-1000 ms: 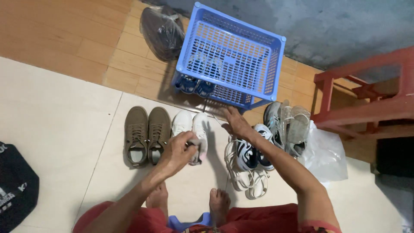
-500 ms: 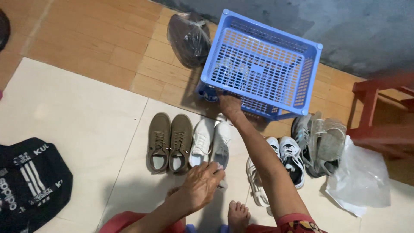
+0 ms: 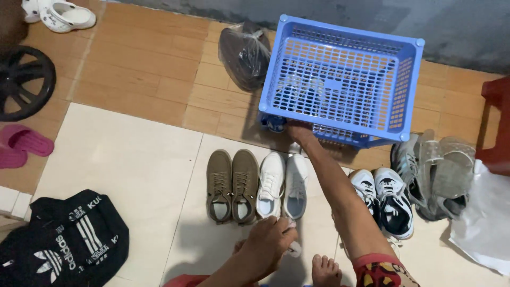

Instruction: Cleaning various pairs of shoes using a small cloth.

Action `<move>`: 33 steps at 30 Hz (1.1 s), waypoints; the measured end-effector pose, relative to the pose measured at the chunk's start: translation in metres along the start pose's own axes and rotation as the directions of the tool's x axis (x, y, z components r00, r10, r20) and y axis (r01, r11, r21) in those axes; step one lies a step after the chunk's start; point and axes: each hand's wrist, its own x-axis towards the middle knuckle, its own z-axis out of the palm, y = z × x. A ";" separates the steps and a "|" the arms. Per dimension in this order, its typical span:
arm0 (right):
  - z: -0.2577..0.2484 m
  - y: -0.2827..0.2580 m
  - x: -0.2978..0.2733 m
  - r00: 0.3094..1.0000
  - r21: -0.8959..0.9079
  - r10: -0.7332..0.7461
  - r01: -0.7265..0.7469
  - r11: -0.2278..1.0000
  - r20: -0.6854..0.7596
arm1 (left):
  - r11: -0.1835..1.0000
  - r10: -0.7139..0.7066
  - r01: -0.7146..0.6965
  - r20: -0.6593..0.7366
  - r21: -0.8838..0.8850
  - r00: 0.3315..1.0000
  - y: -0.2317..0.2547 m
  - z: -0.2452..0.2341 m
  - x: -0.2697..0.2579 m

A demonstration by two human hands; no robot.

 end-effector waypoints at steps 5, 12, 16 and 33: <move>-0.016 0.010 -0.031 0.991 0.059 -0.134 0.134 0.989 -0.007 | 0.999 0.005 -0.006 0.019 0.053 1.000 0.005 -0.004 0.001; -0.161 -0.030 -0.093 0.947 0.122 -0.052 0.014 0.992 0.317 | 1.000 -0.014 0.015 0.065 -0.019 0.998 0.001 0.000 0.004; -0.177 -0.010 -0.144 0.917 0.027 -0.388 0.388 0.921 0.088 | 1.000 -0.006 0.006 -0.008 -0.011 1.000 0.007 -0.005 0.001; -0.219 0.033 -0.290 0.802 -0.118 -0.306 0.418 0.901 0.513 | 0.994 -0.108 0.109 0.183 0.007 0.977 -0.015 0.020 -0.004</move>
